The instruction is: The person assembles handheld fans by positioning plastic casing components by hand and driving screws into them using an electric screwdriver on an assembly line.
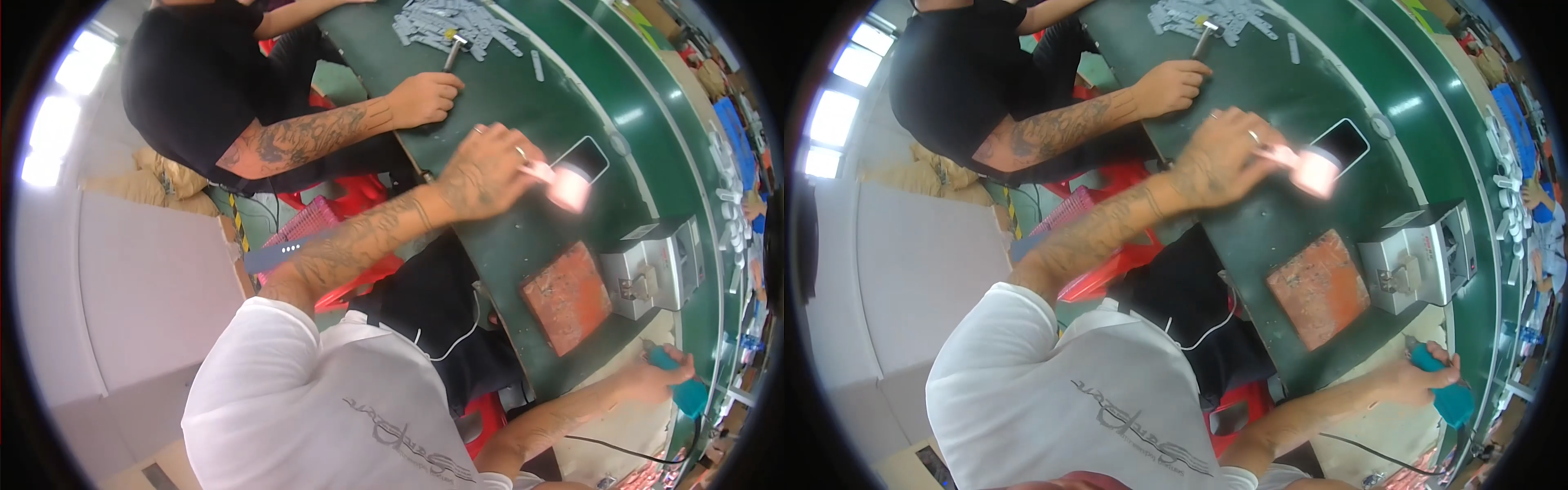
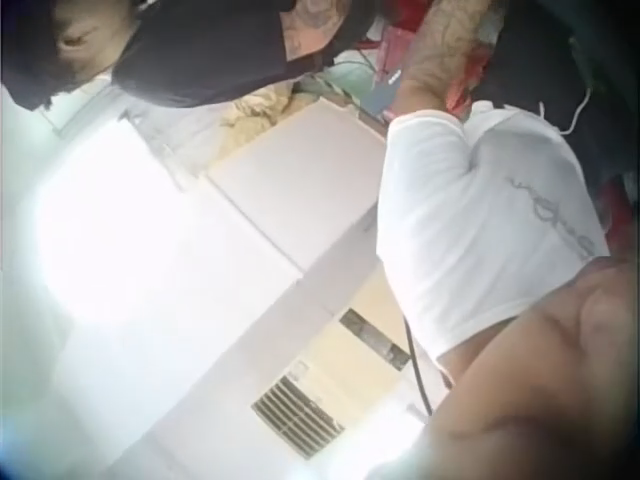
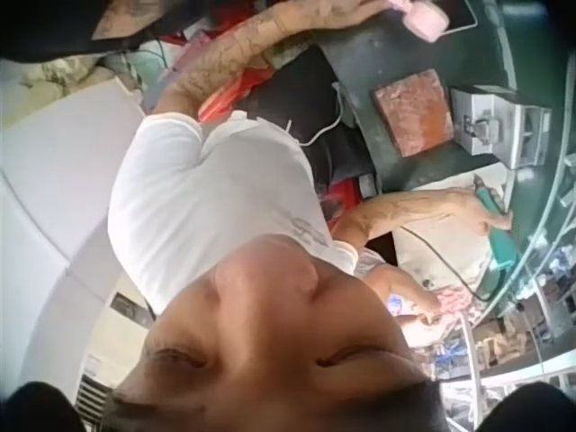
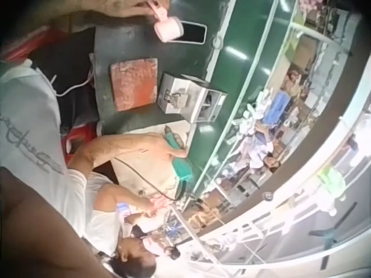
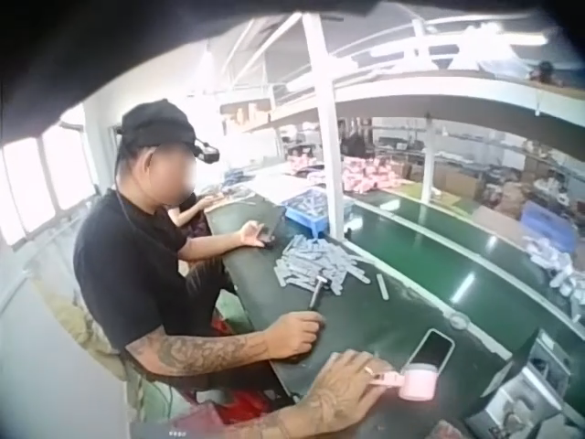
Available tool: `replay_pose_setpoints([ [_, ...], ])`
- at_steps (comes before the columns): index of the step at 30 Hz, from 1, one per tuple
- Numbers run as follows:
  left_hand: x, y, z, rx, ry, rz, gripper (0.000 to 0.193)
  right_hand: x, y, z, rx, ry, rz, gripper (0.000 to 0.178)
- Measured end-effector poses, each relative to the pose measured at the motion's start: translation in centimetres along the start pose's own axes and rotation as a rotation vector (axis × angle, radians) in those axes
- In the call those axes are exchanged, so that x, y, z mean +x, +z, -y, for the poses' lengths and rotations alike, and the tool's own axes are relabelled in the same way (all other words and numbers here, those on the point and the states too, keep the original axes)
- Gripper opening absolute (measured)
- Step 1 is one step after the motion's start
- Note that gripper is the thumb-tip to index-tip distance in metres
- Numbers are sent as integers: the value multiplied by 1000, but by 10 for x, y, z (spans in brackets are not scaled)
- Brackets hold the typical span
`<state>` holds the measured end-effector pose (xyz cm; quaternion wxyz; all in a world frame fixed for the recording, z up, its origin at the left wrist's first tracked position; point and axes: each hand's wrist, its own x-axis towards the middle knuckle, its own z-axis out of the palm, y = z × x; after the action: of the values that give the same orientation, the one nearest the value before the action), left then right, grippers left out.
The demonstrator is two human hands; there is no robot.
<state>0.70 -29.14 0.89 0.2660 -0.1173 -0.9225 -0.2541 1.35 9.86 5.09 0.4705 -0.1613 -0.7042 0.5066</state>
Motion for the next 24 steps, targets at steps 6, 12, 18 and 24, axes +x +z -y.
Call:
replay_pose_setpoints([
  [6,46,-18,74,375,129,128,25,-17,-5,-37,-145,-142,4,38],
  [12,93,-2,158,500,115,240,31,-25,0,-27,80,48,23,46],
  [18,99,8,56,-52,63,-135,41,-23,-1,-36,374,-18,161,63],
  [24,73,24,-96,-650,131,137,38,-22,-8,-37,373,29,209,63],
])
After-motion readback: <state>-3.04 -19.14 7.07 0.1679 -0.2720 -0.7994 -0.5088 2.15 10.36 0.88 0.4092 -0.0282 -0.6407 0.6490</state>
